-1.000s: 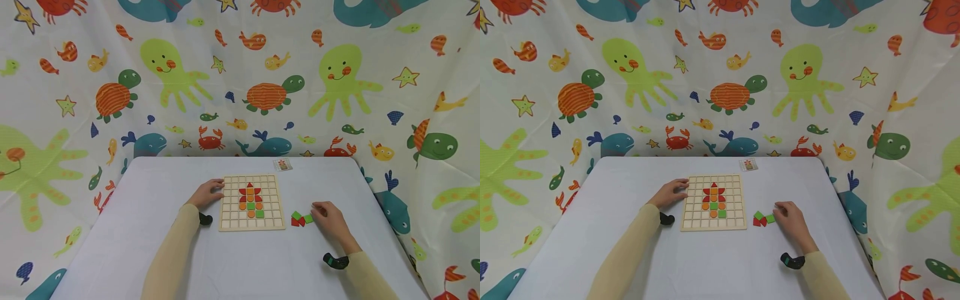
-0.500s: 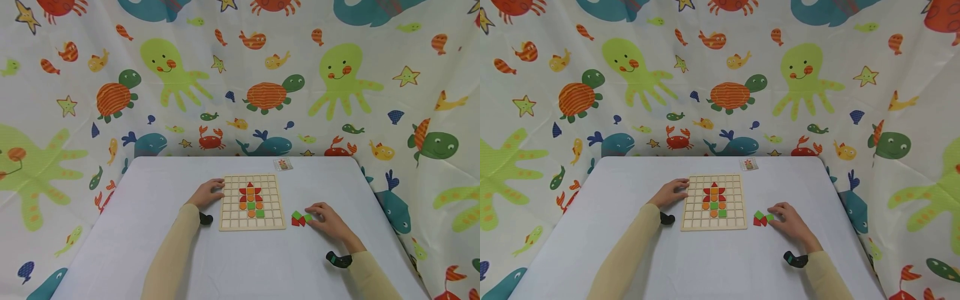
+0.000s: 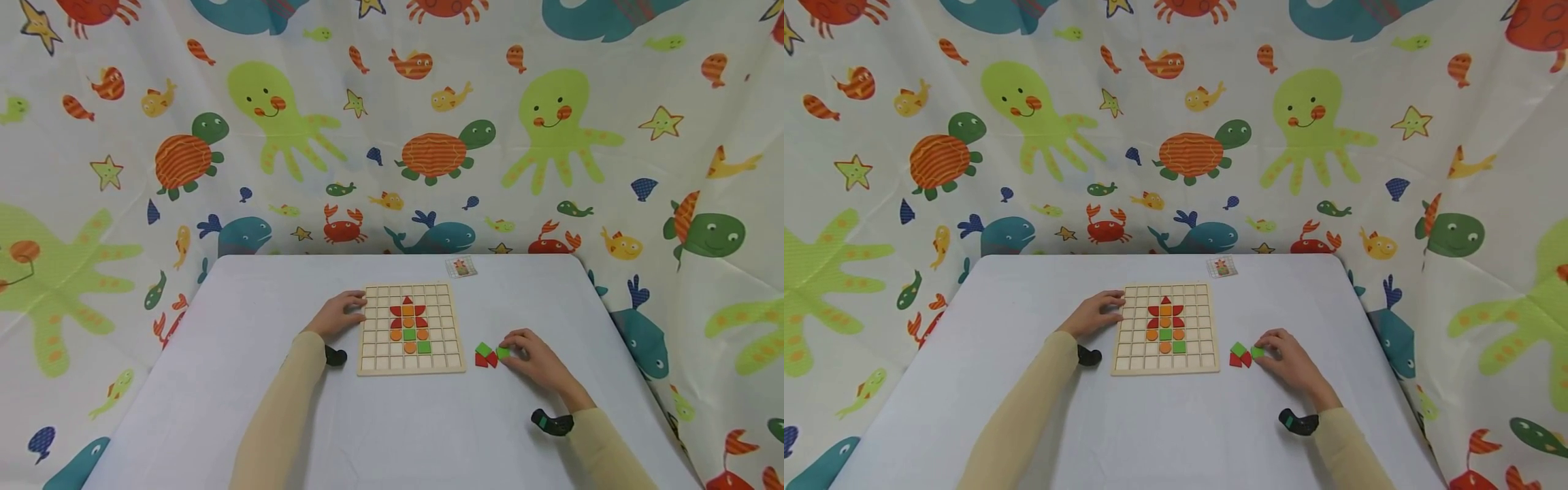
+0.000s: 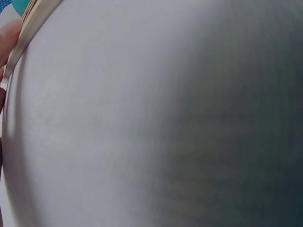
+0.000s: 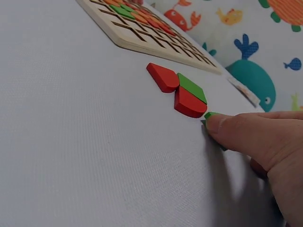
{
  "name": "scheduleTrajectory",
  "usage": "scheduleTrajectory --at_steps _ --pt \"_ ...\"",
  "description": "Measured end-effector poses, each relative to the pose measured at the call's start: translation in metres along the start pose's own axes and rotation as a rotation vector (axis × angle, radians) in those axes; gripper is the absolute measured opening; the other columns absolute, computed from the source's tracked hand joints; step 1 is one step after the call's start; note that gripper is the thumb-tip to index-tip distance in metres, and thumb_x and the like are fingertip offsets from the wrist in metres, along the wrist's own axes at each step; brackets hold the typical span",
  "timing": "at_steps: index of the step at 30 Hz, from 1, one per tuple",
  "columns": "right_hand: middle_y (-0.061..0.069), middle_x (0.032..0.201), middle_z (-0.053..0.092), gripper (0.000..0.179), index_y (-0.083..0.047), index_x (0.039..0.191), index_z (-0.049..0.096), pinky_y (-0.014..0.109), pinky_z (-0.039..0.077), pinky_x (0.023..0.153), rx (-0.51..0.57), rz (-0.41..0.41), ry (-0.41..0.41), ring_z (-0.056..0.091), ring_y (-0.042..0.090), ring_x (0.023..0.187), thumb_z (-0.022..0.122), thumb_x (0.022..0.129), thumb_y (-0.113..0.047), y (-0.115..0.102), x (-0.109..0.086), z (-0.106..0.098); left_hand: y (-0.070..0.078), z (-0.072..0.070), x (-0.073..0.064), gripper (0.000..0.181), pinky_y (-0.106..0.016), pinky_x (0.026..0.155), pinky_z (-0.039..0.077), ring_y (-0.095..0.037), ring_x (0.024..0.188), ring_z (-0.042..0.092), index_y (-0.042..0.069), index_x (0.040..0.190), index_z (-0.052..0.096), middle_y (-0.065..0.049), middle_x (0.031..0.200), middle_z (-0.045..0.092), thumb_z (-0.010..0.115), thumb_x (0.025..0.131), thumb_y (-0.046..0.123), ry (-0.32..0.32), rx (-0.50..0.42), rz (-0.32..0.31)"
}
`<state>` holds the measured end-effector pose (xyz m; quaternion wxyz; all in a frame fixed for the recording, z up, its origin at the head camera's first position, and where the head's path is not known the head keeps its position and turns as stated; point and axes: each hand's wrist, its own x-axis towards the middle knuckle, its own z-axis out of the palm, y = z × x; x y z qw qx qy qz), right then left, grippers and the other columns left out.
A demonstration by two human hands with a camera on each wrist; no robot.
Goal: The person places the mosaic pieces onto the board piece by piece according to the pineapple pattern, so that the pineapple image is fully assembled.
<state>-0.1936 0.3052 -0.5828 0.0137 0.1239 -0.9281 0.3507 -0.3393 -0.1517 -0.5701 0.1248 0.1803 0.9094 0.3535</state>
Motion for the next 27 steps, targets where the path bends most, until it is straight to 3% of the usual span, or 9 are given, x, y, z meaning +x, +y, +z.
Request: scheduleTrajectory --at_steps 7,12,19,27 --pt "0.004 0.102 0.061 0.03 -0.008 0.115 0.066 0.034 0.053 0.08 -0.01 0.114 0.109 0.055 0.02 0.093 0.074 0.089 -0.019 -0.004 0.003 0.003 -0.001 -0.001 -0.001 0.049 -0.048 0.117 0.027 -0.029 0.142 0.033 0.009 0.131 0.062 -0.004 0.15 0.045 0.074 0.089 0.029 0.01 0.015 0.014" --pt "0.006 0.1 0.06 0.032 -0.005 0.118 0.066 0.027 0.051 0.074 0.019 0.144 0.163 0.054 0.019 0.089 0.073 0.089 -0.015 -0.013 0.01 0.004 -0.003 0.001 0.0 0.048 -0.046 0.117 0.027 -0.027 0.142 0.033 0.01 0.131 0.062 -0.002 0.15 0.045 0.074 0.089 0.03 0.0 0.003 -0.006" --pt "0.009 0.108 0.059 0.029 -0.008 0.114 0.069 0.035 0.053 0.077 0.023 0.101 0.138 0.056 0.024 0.094 0.075 0.088 -0.018 -0.031 0.032 0.013 -0.005 0.001 0.002 0.048 -0.045 0.118 0.026 -0.024 0.143 0.032 0.012 0.131 0.063 0.0 0.15 0.045 0.074 0.089 0.032 -0.005 0.002 -0.014" --pt "0.003 0.109 0.06 0.029 -0.011 0.114 0.069 0.036 0.051 0.081 0.055 0.049 0.07 0.055 0.02 0.098 0.075 0.088 -0.021 -0.066 0.056 0.033 -0.004 0.001 0.001 0.049 -0.047 0.117 0.027 -0.026 0.142 0.033 0.011 0.131 0.063 -0.001 0.15 0.045 0.074 0.088 0.031 -0.007 0.001 -0.005"
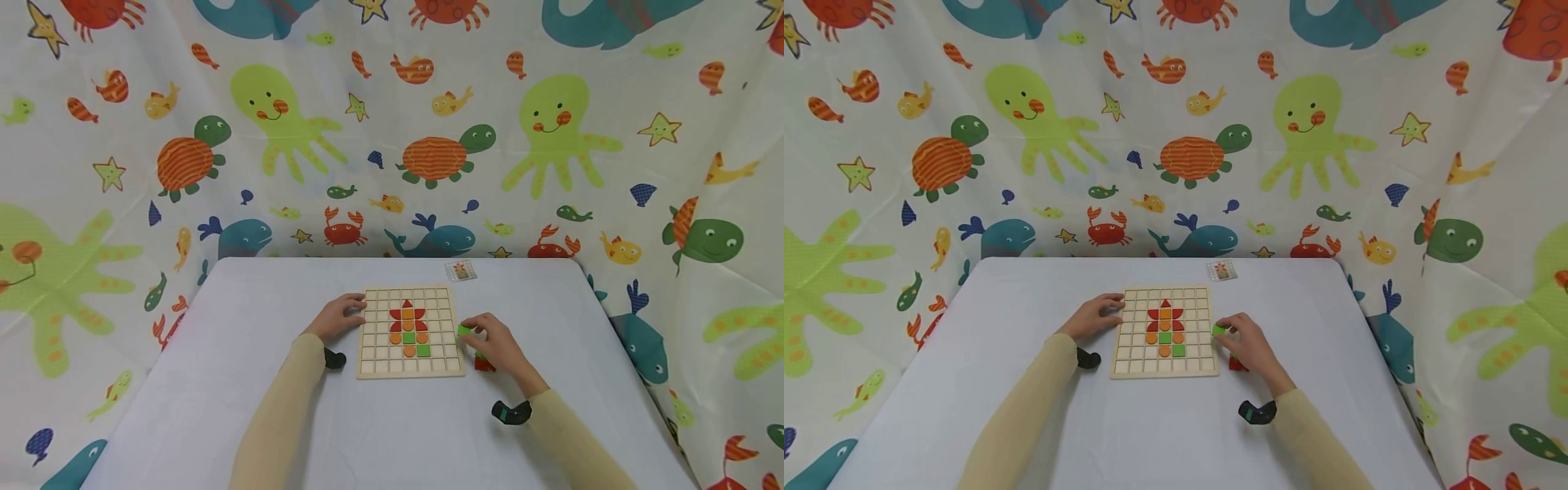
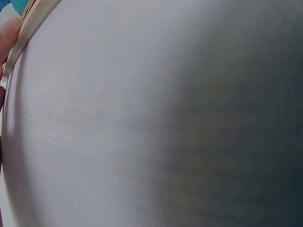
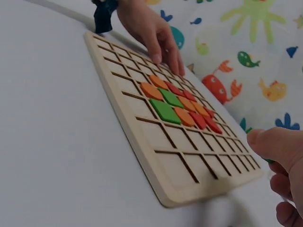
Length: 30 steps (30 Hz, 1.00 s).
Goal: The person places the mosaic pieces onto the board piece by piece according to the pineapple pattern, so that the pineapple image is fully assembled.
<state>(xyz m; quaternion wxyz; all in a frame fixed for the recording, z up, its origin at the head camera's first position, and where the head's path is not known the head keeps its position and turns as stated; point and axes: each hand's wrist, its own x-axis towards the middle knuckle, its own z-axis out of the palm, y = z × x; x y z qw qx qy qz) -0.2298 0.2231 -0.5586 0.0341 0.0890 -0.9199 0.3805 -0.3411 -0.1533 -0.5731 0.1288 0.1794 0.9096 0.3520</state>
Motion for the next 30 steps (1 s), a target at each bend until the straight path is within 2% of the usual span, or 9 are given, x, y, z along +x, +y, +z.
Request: scheduleTrajectory --at_steps 10,17,24,27,30 --pt "-0.002 0.099 0.058 0.023 -0.009 0.108 0.071 0.029 0.054 0.08 0.027 -0.08 -0.111 0.056 0.012 0.089 0.075 0.087 -0.017 -0.038 0.008 0.048 0.0 0.0 -0.001 0.048 -0.046 0.117 0.026 -0.026 0.143 0.032 0.011 0.13 0.063 -0.001 0.15 0.044 0.074 0.088 0.031 -0.002 -0.012 -0.004" --pt "-0.003 0.095 0.055 0.024 -0.011 0.105 0.072 0.028 0.05 0.076 -0.101 -0.19 -0.098 0.049 0.012 0.087 0.077 0.086 -0.024 -0.059 0.014 0.071 0.001 -0.001 -0.001 0.048 -0.046 0.117 0.026 -0.026 0.143 0.032 0.012 0.13 0.063 0.0 0.151 0.044 0.073 0.089 0.032 -0.004 -0.004 -0.001" --pt "-0.003 0.089 0.052 0.027 -0.011 0.106 0.071 0.024 0.043 0.065 -0.153 -0.343 -0.101 0.043 0.012 0.08 0.078 0.084 -0.027 -0.072 0.019 0.09 0.002 -0.001 -0.002 0.047 -0.047 0.117 0.027 -0.026 0.143 0.032 0.011 0.13 0.063 -0.001 0.15 0.044 0.073 0.089 0.031 -0.004 0.005 0.003" --pt "-0.003 0.087 0.052 0.025 -0.012 0.104 0.072 0.022 0.041 0.063 -0.214 -0.38 -0.092 0.043 0.011 0.076 0.079 0.084 -0.025 -0.074 0.02 0.097 0.003 -0.002 -0.001 0.047 -0.046 0.117 0.026 -0.025 0.143 0.032 0.011 0.131 0.063 0.0 0.15 0.044 0.073 0.089 0.031 -0.009 0.006 -0.001" --pt "-0.005 0.085 0.052 0.022 -0.013 0.102 0.071 0.022 0.04 0.062 -0.273 -0.376 -0.096 0.042 0.011 0.074 0.077 0.085 -0.026 -0.075 0.02 0.102 0.003 -0.001 -0.001 0.047 -0.046 0.117 0.027 -0.024 0.143 0.032 0.012 0.131 0.063 0.001 0.15 0.044 0.073 0.089 0.032 -0.005 0.012 -0.011"
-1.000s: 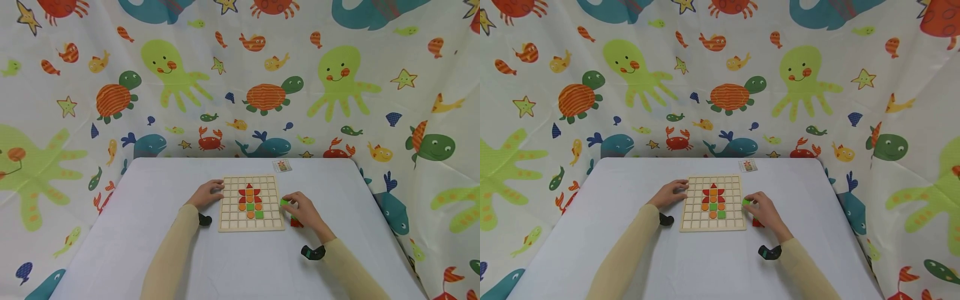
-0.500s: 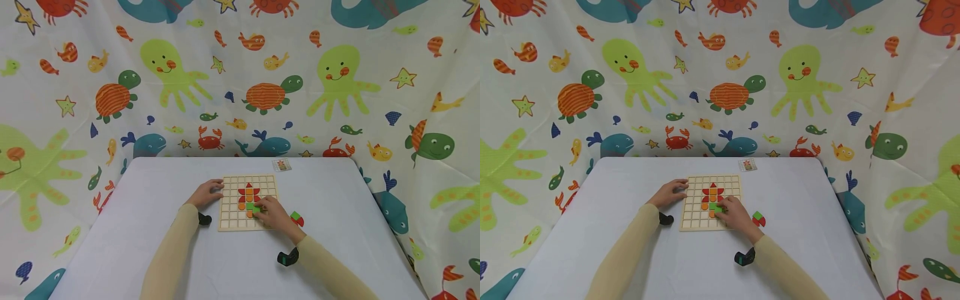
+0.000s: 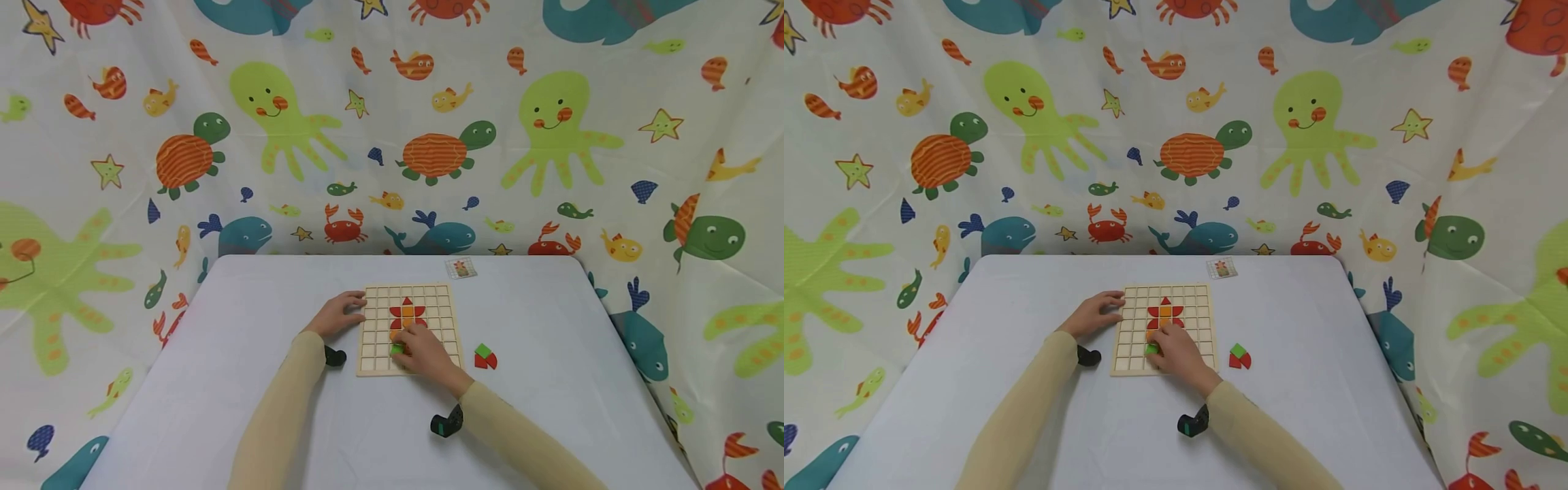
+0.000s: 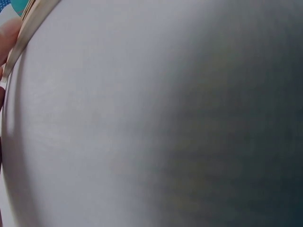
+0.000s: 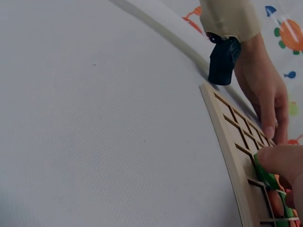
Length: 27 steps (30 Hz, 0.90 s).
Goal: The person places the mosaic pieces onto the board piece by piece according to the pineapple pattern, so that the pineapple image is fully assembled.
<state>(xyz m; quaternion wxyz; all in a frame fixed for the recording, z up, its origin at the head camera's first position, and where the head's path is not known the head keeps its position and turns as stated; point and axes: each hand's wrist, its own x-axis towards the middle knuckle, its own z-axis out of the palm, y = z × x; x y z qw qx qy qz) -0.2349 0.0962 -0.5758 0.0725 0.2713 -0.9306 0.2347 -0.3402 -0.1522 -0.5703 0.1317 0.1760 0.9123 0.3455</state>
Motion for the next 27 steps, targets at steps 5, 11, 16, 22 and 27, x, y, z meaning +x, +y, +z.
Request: scheduleTrajectory --at_steps 5,11,16,22,27 --pt "-0.005 0.089 0.056 0.021 -0.015 0.103 0.071 0.023 0.044 0.066 -0.027 0.024 -0.031 0.045 0.011 0.076 0.076 0.087 -0.028 0.0 0.001 0.002 0.001 0.0 -0.001 0.047 -0.046 0.117 0.027 -0.025 0.143 0.032 0.011 0.13 0.063 0.0 0.15 0.044 0.073 0.089 0.03 0.005 -0.003 0.01" --pt "-0.006 0.093 0.06 0.021 -0.015 0.105 0.072 0.024 0.047 0.071 -0.021 0.015 -0.045 0.048 0.011 0.08 0.076 0.087 -0.026 0.0 0.002 -0.002 0.0 0.0 0.0 0.048 -0.046 0.117 0.027 -0.024 0.143 0.032 0.011 0.131 0.063 0.0 0.15 0.044 0.073 0.089 0.031 -0.001 0.004 0.012" --pt "-0.004 0.093 0.061 0.018 -0.014 0.101 0.073 0.026 0.049 0.072 -0.03 -0.016 -0.026 0.05 0.012 0.082 0.077 0.086 -0.025 0.001 0.0 -0.003 0.0 0.0 0.001 0.048 -0.046 0.118 0.026 -0.025 0.143 0.032 0.012 0.13 0.063 0.0 0.15 0.044 0.073 0.088 0.032 -0.008 0.003 0.008" --pt "-0.002 0.101 0.062 0.02 -0.013 0.107 0.072 0.031 0.052 0.082 0.066 0.07 0.007 0.053 0.015 0.094 0.073 0.089 -0.023 0.006 -0.009 -0.013 -0.002 0.0 0.002 0.048 -0.046 0.118 0.026 -0.025 0.143 0.031 0.01 0.13 0.063 -0.001 0.15 0.044 0.074 0.088 0.031 -0.007 -0.014 0.019" --pt "-0.001 0.102 0.063 0.021 -0.01 0.107 0.072 0.032 0.054 0.082 0.152 0.195 0.079 0.056 0.015 0.094 0.074 0.089 -0.02 0.024 -0.029 -0.034 -0.004 0.0 0.0 0.048 -0.047 0.117 0.026 -0.027 0.143 0.032 0.011 0.131 0.062 -0.002 0.151 0.043 0.073 0.089 0.032 -0.002 -0.019 0.026"
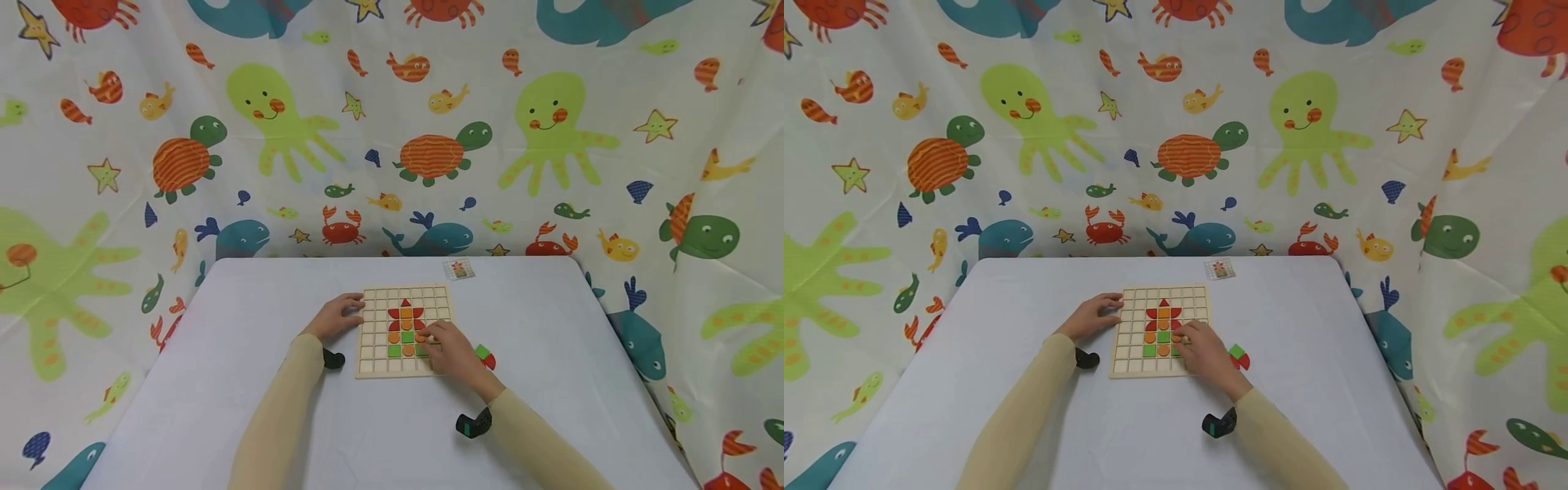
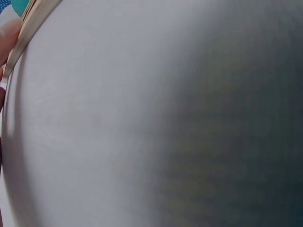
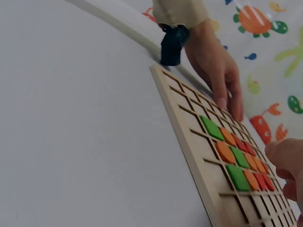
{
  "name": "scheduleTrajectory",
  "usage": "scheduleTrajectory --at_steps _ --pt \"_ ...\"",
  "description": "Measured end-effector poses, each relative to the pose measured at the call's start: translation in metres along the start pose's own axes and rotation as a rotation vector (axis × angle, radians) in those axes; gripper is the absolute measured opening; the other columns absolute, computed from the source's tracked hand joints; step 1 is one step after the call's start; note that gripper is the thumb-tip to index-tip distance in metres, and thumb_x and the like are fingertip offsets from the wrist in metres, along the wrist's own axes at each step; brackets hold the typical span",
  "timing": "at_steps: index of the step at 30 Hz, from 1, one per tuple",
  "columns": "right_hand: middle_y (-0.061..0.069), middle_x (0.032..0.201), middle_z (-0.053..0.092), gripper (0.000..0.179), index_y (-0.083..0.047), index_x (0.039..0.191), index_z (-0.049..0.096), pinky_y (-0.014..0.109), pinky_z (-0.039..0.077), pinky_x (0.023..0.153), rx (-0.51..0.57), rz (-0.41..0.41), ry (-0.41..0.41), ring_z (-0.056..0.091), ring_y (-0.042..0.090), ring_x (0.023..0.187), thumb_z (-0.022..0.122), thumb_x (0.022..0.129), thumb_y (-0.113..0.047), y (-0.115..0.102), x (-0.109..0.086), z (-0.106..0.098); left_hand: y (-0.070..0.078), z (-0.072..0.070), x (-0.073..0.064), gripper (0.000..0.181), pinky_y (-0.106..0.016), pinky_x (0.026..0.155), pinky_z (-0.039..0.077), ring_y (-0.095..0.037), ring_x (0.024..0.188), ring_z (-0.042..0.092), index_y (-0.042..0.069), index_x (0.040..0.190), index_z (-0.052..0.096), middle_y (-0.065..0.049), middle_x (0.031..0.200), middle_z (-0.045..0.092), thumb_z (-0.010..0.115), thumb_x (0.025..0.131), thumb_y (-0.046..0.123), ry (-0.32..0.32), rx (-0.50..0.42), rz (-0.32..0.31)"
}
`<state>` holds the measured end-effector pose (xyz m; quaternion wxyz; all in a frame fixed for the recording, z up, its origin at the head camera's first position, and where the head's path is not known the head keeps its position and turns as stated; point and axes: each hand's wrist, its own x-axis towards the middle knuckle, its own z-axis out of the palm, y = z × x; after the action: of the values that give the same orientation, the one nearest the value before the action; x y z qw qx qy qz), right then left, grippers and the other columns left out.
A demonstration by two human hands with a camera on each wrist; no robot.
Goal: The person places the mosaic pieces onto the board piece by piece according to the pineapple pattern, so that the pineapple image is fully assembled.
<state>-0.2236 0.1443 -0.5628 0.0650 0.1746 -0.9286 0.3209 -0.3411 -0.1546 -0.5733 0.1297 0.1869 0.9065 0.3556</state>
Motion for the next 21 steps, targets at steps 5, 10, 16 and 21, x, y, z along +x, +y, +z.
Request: scheduleTrajectory --at_steps 5,10,16,21 --pt "0.004 0.106 0.065 0.024 -0.006 0.111 0.071 0.037 0.054 0.078 0.016 0.095 0.073 0.059 0.018 0.091 0.074 0.088 -0.015 0.033 -0.023 -0.029 0.0 0.0 -0.003 0.048 -0.047 0.117 0.026 -0.025 0.143 0.031 0.013 0.132 0.062 0.0 0.151 0.043 0.073 0.089 0.033 0.002 0.006 -0.009" --pt "0.017 0.117 0.063 0.039 0.001 0.122 0.065 0.05 0.051 0.09 -0.023 0.179 0.096 0.058 0.033 0.105 0.074 0.088 -0.017 0.062 -0.042 -0.049 0.003 -0.001 -0.005 0.047 -0.048 0.117 0.026 -0.027 0.143 0.031 0.011 0.131 0.062 -0.001 0.151 0.043 0.073 0.089 0.031 0.011 -0.006 -0.013" --pt "0.023 0.121 0.06 0.05 0.006 0.125 0.061 0.055 0.046 0.097 -0.05 0.214 0.062 0.053 0.041 0.115 0.077 0.085 -0.019 0.08 -0.057 -0.056 0.003 0.001 -0.003 0.047 -0.048 0.117 0.026 -0.027 0.143 0.031 0.011 0.131 0.062 -0.001 0.151 0.043 0.073 0.089 0.031 0.009 0.008 -0.004" --pt "0.018 0.113 0.061 0.037 0.002 0.113 0.068 0.052 0.05 0.091 -0.051 0.191 0.071 0.055 0.037 0.107 0.079 0.083 -0.018 0.082 -0.063 -0.054 0.002 0.002 -0.001 0.048 -0.048 0.117 0.027 -0.027 0.143 0.032 0.012 0.131 0.062 0.0 0.151 0.043 0.073 0.089 0.032 0.008 0.015 -0.002"
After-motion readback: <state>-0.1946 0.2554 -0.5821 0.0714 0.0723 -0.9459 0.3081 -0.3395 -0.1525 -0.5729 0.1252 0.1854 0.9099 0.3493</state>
